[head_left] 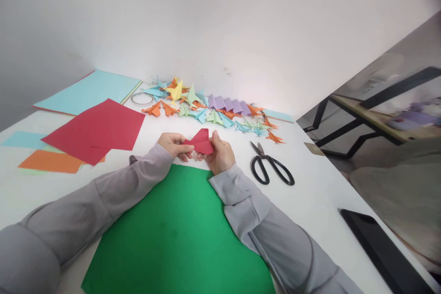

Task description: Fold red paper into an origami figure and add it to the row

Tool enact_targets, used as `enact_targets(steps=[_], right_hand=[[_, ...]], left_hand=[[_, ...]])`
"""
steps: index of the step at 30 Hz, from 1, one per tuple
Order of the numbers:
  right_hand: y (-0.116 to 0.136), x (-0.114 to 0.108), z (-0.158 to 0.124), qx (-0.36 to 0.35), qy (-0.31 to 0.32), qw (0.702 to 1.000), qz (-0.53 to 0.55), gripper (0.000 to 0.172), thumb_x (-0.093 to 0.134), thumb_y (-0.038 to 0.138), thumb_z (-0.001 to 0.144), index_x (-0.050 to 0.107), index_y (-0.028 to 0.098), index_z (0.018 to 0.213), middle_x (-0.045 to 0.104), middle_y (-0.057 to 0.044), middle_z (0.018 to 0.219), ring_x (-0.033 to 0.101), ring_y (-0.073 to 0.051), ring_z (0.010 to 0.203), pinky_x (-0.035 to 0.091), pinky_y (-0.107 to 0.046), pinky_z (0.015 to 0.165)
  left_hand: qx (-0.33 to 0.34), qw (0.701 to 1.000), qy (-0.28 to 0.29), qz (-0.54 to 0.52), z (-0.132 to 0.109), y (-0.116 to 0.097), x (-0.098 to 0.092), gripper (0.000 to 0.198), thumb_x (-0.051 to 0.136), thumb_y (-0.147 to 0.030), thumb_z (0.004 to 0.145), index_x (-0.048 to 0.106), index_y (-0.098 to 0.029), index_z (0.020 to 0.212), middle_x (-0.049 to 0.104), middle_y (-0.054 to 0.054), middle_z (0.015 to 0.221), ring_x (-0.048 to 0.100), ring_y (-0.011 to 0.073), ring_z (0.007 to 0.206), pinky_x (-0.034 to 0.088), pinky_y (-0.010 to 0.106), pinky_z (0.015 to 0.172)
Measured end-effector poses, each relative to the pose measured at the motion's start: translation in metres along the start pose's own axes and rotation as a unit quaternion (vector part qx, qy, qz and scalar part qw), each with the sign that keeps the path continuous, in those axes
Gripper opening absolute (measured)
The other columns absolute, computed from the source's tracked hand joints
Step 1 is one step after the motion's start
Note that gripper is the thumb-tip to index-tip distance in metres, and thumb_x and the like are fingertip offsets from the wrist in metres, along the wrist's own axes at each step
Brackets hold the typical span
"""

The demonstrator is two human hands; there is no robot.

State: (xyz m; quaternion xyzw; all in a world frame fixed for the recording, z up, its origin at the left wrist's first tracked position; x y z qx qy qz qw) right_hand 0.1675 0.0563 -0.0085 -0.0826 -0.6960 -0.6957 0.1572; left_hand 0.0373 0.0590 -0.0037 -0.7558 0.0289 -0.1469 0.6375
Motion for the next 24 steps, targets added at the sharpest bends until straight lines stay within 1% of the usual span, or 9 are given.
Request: enact_targets(steps=[3, 5, 9, 12, 17, 24], right_hand=[[-0.0008, 0.004, -0.0027, -0.005, 0.024, 0.998, -0.05, 0.034, 0.075, 0.045, 0.053, 0.063, 0.014, 0.058, 0.06, -0.001, 0.045, 0.052, -0.01, 0.038, 0.044, -0.022, 0.039], [-0.0021, 0.0049, -0.0042, -0.007, 0.03, 0.997, -0.071, 0.028, 0.078, 0.037, 0.052, 0.063, 0.014, 0.06, 0.061, 0.0, 0.047, 0.052, -0.009, 0.039, 0.044, -0.021, 0.041], [-0.0056, 0.0037, -0.0036, -0.002, 0.042, 0.997, -0.068, 0.025, 0.076, 0.035, 0.055, 0.064, 0.014, 0.061, 0.061, 0.0, 0.048, 0.052, -0.008, 0.04, 0.044, -0.021, 0.041], [-0.0071, 0.0015, -0.0021, -0.006, 0.038, 0.997, -0.061, 0.024, 0.076, 0.034, 0.056, 0.063, 0.014, 0.058, 0.06, 0.0, 0.046, 0.051, -0.008, 0.038, 0.042, -0.02, 0.039], [-0.0053, 0.0011, -0.0035, -0.018, 0.037, 0.997, -0.065, 0.024, 0.074, 0.035, 0.058, 0.063, 0.014, 0.058, 0.06, 0.0, 0.046, 0.051, -0.008, 0.037, 0.041, -0.02, 0.037], [-0.0025, 0.0024, -0.0065, 0.003, 0.032, 0.996, -0.081, 0.023, 0.075, 0.034, 0.056, 0.064, 0.014, 0.058, 0.059, 0.001, 0.043, 0.048, -0.008, 0.035, 0.039, -0.019, 0.034]], left_hand=[[0.013, 1.0, 0.003, 0.013, -0.0008, -0.0014, 0.0013, 0.025, 0.076, -0.02, 0.051, 0.054, -0.011, 0.056, 0.061, 0.001, 0.044, 0.055, 0.0101, 0.036, 0.047, 0.021, 0.039], [0.023, 0.999, 0.004, 0.025, -0.001, -0.0013, 0.0015, 0.024, 0.076, -0.02, 0.051, 0.054, -0.011, 0.055, 0.061, 0.0, 0.044, 0.055, 0.0097, 0.037, 0.045, 0.02, 0.038], [0.041, 0.998, 0.012, 0.037, -0.001, 0.0, 0.0013, 0.022, 0.074, -0.02, 0.053, 0.056, -0.01, 0.058, 0.061, 0.0, 0.044, 0.055, 0.009, 0.036, 0.045, 0.019, 0.038], [0.047, 0.998, 0.022, 0.027, -0.0014, -0.0003, 0.0029, 0.021, 0.074, -0.019, 0.052, 0.057, -0.01, 0.059, 0.061, 0.0, 0.044, 0.055, 0.0094, 0.036, 0.045, 0.019, 0.038], [0.017, 0.999, 0.028, 0.012, -0.0016, -0.003, 0.0062, 0.018, 0.074, -0.015, 0.048, 0.059, -0.009, 0.054, 0.06, 0.001, 0.042, 0.054, 0.0104, 0.035, 0.044, 0.02, 0.035], [-0.021, 0.997, 0.07, 0.008, 0.0009, -0.0027, 0.0067, 0.016, 0.074, -0.012, 0.048, 0.06, -0.009, 0.052, 0.062, 0.004, 0.046, 0.059, 0.0142, 0.042, 0.048, 0.023, 0.04]])
Point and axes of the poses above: each hand's wrist, its own z-axis towards the middle knuckle, its own x-axis out of the palm, y = z × x, the point moved 4 cm from there along z, towards the middle knuckle
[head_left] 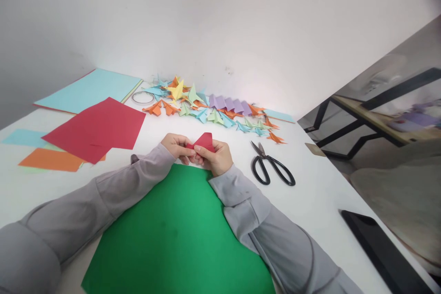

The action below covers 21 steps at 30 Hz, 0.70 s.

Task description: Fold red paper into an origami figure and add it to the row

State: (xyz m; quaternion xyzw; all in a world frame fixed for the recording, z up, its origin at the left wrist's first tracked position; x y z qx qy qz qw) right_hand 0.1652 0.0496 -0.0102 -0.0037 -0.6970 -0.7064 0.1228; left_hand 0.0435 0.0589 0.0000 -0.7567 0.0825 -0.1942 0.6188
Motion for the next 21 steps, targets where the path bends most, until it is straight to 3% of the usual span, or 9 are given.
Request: enact_targets(steps=[2, 6, 10, 15, 21], right_hand=[[-0.0005, 0.0006, 0.0005, 0.004, 0.003, 1.0, 0.017, 0.023, 0.075, 0.034, 0.056, 0.064, 0.014, 0.056, 0.059, 0.001, 0.043, 0.048, -0.007, 0.034, 0.038, -0.019, 0.033], [0.0003, -0.0011, 0.0024, -0.01, -0.022, 0.998, 0.062, 0.024, 0.074, 0.034, 0.057, 0.061, 0.014, 0.051, 0.058, 0.001, 0.041, 0.046, -0.007, 0.031, 0.034, -0.018, 0.03], [0.0017, -0.0043, 0.0028, -0.012, -0.059, 0.995, 0.083, 0.023, 0.076, 0.032, 0.054, 0.061, 0.015, 0.052, 0.058, 0.001, 0.042, 0.045, -0.007, 0.03, 0.035, -0.019, 0.03], [0.0019, -0.0018, 0.0022, -0.009, -0.026, 0.998, 0.049, 0.022, 0.078, 0.03, 0.051, 0.064, 0.013, 0.052, 0.061, -0.001, 0.046, 0.051, -0.01, 0.037, 0.043, -0.021, 0.036], [-0.0016, -0.0032, 0.0036, -0.001, -0.005, 0.999, 0.037, 0.022, 0.077, 0.032, 0.053, 0.064, 0.014, 0.052, 0.061, -0.001, 0.045, 0.052, -0.009, 0.036, 0.042, -0.021, 0.036]], left_hand=[[0.012, 1.0, 0.005, 0.006, 0.0002, 0.0007, 0.0004, 0.017, 0.075, -0.014, 0.048, 0.06, -0.009, 0.054, 0.062, 0.004, 0.046, 0.059, 0.0144, 0.043, 0.048, 0.023, 0.04], [0.055, 0.997, -0.045, 0.017, -0.0018, 0.0005, -0.0017, 0.022, 0.077, -0.022, 0.05, 0.062, -0.008, 0.059, 0.063, 0.004, 0.047, 0.059, 0.0139, 0.044, 0.048, 0.022, 0.039], [0.053, 0.997, -0.055, -0.002, -0.0048, 0.0005, -0.0017, 0.026, 0.077, -0.028, 0.052, 0.061, -0.009, 0.061, 0.063, 0.003, 0.048, 0.06, 0.0138, 0.045, 0.05, 0.022, 0.041], [0.066, 0.996, -0.057, 0.025, -0.0071, -0.0021, -0.0018, 0.025, 0.076, -0.028, 0.054, 0.061, -0.009, 0.061, 0.063, 0.002, 0.048, 0.058, 0.0109, 0.042, 0.048, 0.02, 0.04], [0.075, 0.995, -0.049, 0.044, -0.0068, -0.0001, -0.0018, 0.023, 0.075, -0.027, 0.057, 0.06, -0.01, 0.06, 0.062, 0.001, 0.047, 0.055, 0.0086, 0.038, 0.047, 0.019, 0.04]])
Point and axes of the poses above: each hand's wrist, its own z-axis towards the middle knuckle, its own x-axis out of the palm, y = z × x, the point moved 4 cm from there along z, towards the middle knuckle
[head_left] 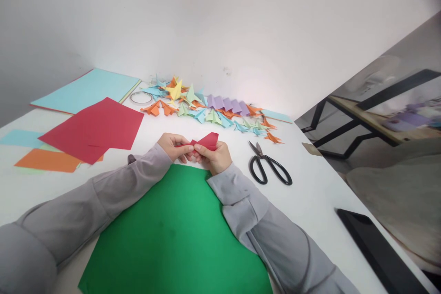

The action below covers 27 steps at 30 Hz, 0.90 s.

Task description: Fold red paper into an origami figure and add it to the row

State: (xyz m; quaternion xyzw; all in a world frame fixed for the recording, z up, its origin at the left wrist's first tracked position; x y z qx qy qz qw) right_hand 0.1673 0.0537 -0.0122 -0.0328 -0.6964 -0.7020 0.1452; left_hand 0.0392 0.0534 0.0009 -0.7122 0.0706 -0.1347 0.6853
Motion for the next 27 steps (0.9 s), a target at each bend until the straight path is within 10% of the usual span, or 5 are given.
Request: enact_targets(steps=[27], right_hand=[[0.003, 0.0017, 0.001, 0.016, -0.013, 0.998, 0.066, 0.057, 0.047, 0.063, 0.073, 0.063, 0.009, 0.063, 0.067, -0.011, 0.057, 0.058, -0.014, 0.039, 0.045, -0.023, 0.033]], left_hand=[[-0.069, 0.989, -0.071, -0.108, 0.0028, -0.0055, -0.0077, 0.029, 0.076, -0.031, 0.056, 0.058, -0.008, 0.053, 0.062, 0.003, 0.047, 0.057, 0.0099, 0.04, 0.046, 0.019, 0.041]])
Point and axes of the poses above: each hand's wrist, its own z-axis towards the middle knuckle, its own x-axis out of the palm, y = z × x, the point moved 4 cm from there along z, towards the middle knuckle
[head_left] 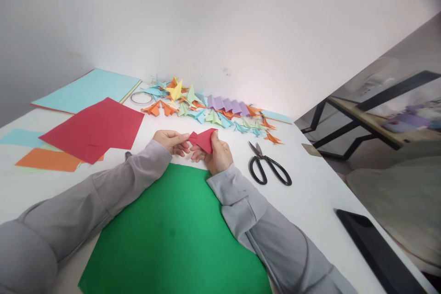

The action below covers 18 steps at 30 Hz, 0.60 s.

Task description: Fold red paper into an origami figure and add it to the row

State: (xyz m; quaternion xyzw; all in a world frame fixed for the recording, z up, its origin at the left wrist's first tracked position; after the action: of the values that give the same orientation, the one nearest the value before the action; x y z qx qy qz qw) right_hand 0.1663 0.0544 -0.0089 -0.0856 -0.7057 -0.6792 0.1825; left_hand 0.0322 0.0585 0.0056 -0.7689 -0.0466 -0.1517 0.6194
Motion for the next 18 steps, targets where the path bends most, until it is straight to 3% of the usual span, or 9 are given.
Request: enact_targets(steps=[3, 7, 14, 18], right_hand=[[-0.0008, -0.0013, 0.0011, -0.01, 0.001, 1.0, 0.012, 0.045, 0.063, 0.055, 0.064, 0.064, 0.01, 0.063, 0.067, -0.008, 0.056, 0.058, -0.014, 0.04, 0.046, -0.022, 0.033], [-0.0019, -0.0026, 0.0019, -0.035, -0.008, 0.999, -0.013, 0.027, 0.08, 0.033, 0.05, 0.066, 0.011, 0.061, 0.065, -0.004, 0.05, 0.059, -0.013, 0.042, 0.047, -0.02, 0.035], [-0.0025, -0.0052, 0.0031, -0.05, -0.023, 0.998, -0.017, 0.017, 0.078, 0.026, 0.053, 0.068, 0.013, 0.058, 0.065, -0.003, 0.051, 0.058, -0.011, 0.044, 0.045, -0.018, 0.036], [-0.0015, -0.0052, 0.0027, -0.048, -0.033, 0.998, -0.006, 0.017, 0.079, 0.025, 0.051, 0.068, 0.013, 0.057, 0.065, -0.002, 0.051, 0.058, -0.011, 0.045, 0.044, -0.018, 0.036]], left_hand=[[-0.005, 1.0, -0.016, 0.001, 0.0012, 0.0008, -0.0006, 0.028, 0.077, -0.029, 0.055, 0.058, -0.008, 0.051, 0.061, 0.003, 0.046, 0.057, 0.0111, 0.039, 0.045, 0.02, 0.039], [0.01, 1.0, 0.003, 0.003, 0.0001, 0.0007, 0.0014, 0.027, 0.079, -0.026, 0.05, 0.059, -0.008, 0.054, 0.062, 0.002, 0.048, 0.06, 0.013, 0.044, 0.047, 0.02, 0.04], [0.008, 1.0, 0.015, -0.017, -0.0015, 0.0016, 0.0009, 0.024, 0.08, -0.021, 0.047, 0.064, -0.007, 0.061, 0.065, 0.004, 0.052, 0.061, 0.0118, 0.047, 0.05, 0.019, 0.043], [-0.011, 0.999, -0.006, -0.032, 0.0011, 0.0027, -0.0001, 0.018, 0.078, -0.015, 0.052, 0.062, -0.007, 0.057, 0.064, 0.005, 0.05, 0.062, 0.0139, 0.046, 0.048, 0.02, 0.04]])
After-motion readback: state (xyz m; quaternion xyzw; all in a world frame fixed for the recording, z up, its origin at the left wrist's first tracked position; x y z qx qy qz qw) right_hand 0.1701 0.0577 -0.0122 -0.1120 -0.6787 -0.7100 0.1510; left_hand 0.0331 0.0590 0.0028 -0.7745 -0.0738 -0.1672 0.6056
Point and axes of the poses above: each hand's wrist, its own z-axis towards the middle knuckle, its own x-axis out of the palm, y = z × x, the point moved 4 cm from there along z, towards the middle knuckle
